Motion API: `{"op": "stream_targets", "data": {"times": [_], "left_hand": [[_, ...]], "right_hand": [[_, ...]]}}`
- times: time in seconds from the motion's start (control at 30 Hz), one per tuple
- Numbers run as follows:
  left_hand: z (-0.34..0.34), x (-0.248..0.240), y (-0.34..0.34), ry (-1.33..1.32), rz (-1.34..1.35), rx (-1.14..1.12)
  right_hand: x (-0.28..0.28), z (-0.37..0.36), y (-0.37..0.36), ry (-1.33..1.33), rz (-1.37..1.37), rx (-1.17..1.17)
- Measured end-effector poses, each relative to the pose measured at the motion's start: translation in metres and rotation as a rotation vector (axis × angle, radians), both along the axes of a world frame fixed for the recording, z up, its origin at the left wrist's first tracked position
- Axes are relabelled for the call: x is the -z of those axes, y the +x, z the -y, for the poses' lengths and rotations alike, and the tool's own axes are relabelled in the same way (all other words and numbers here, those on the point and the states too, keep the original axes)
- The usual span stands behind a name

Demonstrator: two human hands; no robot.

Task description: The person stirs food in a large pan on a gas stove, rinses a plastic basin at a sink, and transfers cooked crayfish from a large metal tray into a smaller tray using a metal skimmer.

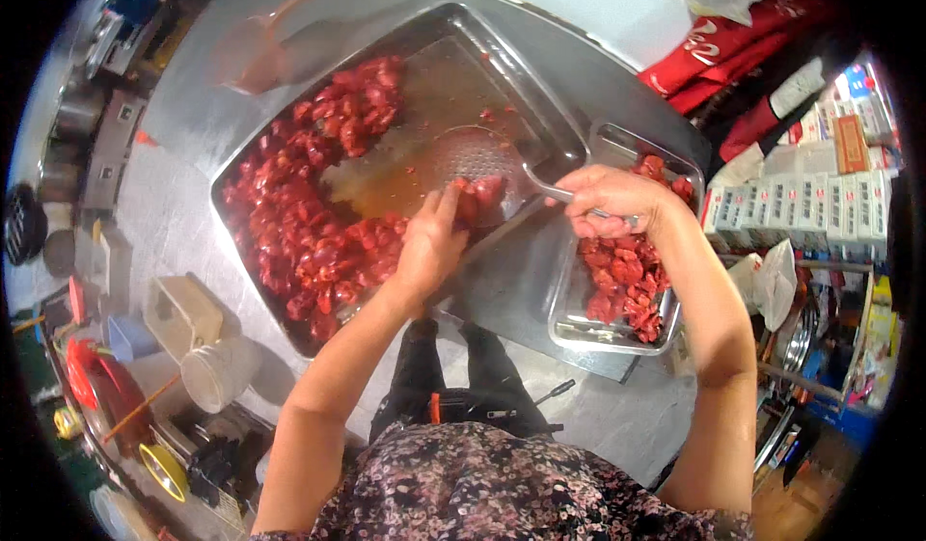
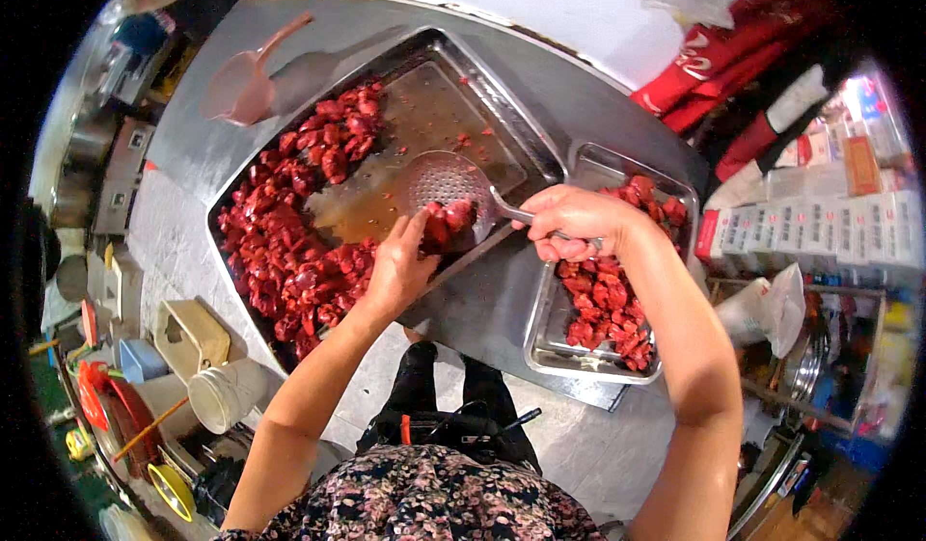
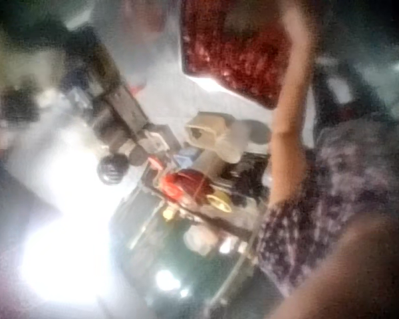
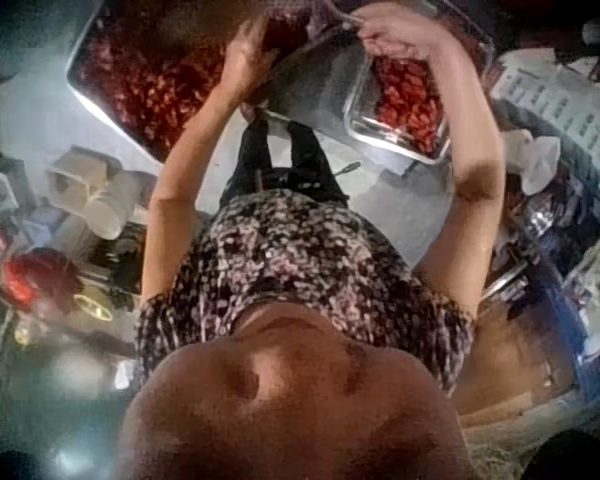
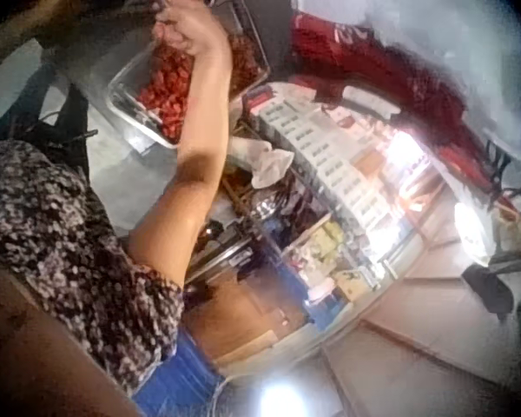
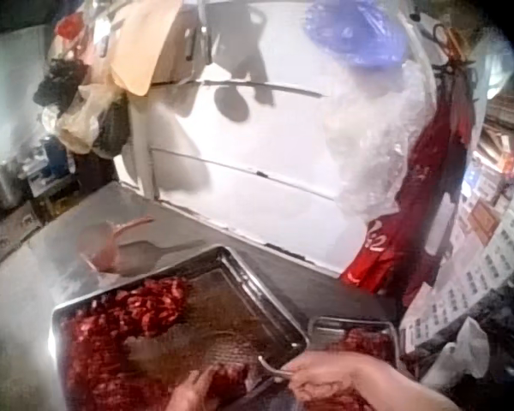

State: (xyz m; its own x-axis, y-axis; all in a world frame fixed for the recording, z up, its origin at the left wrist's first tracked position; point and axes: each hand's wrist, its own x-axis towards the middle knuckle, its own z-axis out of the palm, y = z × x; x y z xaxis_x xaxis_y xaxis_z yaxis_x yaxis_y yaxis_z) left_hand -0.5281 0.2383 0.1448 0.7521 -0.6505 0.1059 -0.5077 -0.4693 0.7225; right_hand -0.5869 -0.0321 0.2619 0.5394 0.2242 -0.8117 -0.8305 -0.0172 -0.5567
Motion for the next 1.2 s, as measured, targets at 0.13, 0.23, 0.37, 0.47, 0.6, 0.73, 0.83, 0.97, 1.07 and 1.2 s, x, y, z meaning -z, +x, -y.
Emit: {"op": "stream_targets", "data": {"times": [0.13,0.23,0.37,0.47,0.6,0.73,0.83,0.97,1.07,1.2], "left_hand": [[0.029,-0.03,-0.014,-0.126,0.039,0.081],[0.054,-0.046,-0.037,-0.205,0.154,0.219],[0.089,-0.036,-0.096,-0.183,-0.073,0.346],[0.098,-0.035,-0.104,-0.224,-0.085,0.368],[0.055,-0.04,-0.064,-0.199,0.014,0.182],[-0.03,-0.042,-0.002,-0.203,0.097,-0.247],[-0.093,-0.044,0.037,-0.224,0.2,-0.463],[-0.168,-0.047,0.07,-0.09,0.332,-0.627],[-0.203,-0.04,0.084,-0.119,0.225,-0.677],[-0.218,-0.032,0.109,-0.151,0.21,-0.667]], "right_hand": [[-0.022,0.017,-0.059,-0.055,0.139,0.103],[-0.056,0.021,-0.123,-0.315,0.279,0.097],[-0.067,0.026,-0.206,-0.752,0.661,-0.002],[-0.075,0.019,-0.226,-1.091,0.599,0.108],[-0.059,0.006,-0.183,-1.218,0.77,0.156],[-0.033,-0.046,-0.084,-1.123,0.955,0.032],[0.007,-0.087,0.005,-1.325,1.289,-0.27],[0.022,-0.148,0.108,-1.556,1.2,-0.55],[0.038,-0.17,0.142,-1.65,1.2,-0.675],[0.002,-0.168,0.115,-1.658,1.076,-0.835]]}}
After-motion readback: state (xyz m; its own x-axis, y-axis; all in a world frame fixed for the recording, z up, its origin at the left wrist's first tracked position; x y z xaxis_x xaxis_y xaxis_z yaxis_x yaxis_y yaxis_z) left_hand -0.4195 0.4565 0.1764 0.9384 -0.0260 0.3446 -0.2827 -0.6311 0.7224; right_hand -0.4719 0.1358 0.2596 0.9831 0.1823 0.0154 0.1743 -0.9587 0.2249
